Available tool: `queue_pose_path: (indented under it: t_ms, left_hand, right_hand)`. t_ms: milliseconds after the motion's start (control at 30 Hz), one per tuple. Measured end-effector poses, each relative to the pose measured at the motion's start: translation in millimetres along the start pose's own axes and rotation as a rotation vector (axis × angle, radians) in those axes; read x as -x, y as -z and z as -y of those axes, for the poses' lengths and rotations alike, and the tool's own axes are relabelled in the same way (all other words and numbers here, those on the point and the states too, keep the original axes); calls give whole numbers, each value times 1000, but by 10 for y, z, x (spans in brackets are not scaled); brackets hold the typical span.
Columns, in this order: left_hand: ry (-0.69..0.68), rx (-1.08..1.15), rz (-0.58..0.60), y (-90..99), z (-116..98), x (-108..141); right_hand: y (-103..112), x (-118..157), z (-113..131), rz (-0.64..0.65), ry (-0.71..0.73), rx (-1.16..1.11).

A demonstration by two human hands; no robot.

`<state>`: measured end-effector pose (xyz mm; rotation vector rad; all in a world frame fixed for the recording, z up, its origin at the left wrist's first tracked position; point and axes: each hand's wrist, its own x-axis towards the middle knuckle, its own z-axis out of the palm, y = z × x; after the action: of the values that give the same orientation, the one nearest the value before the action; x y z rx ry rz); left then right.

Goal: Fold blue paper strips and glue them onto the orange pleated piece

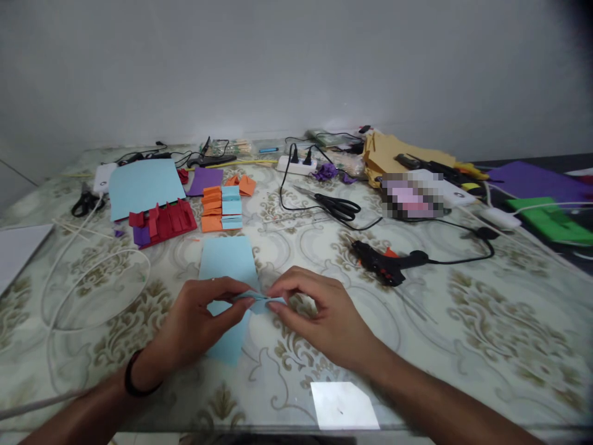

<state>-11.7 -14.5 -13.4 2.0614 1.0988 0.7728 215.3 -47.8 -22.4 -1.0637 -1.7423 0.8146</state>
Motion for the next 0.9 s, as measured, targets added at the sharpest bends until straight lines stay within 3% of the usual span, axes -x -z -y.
queue_pose_path:
  t_ms: [100,233,333,500,700,900]
  left_hand:
    - [-73,-52,-105,-28,14,21]
    - [-208,-78,-46,-30,22,14]
    - [-219,-106,-20,-23,25,-6]
    - [-254,-42,22,-42,37,-23]
    - [-295,-70,6,-83,-9,1]
    - [-301,-65,4,-91,-30,23]
  right_hand:
    - [-6,8,-13,-23,70,32]
    - [2,5,-55,-11,196,20]
    - [5,-2,-71,4,219,24]
    - [-2,-10,-22,60,191,13]
    - [-21,2,6,83,36,29]
    - [-46,11,1,100,54,42]
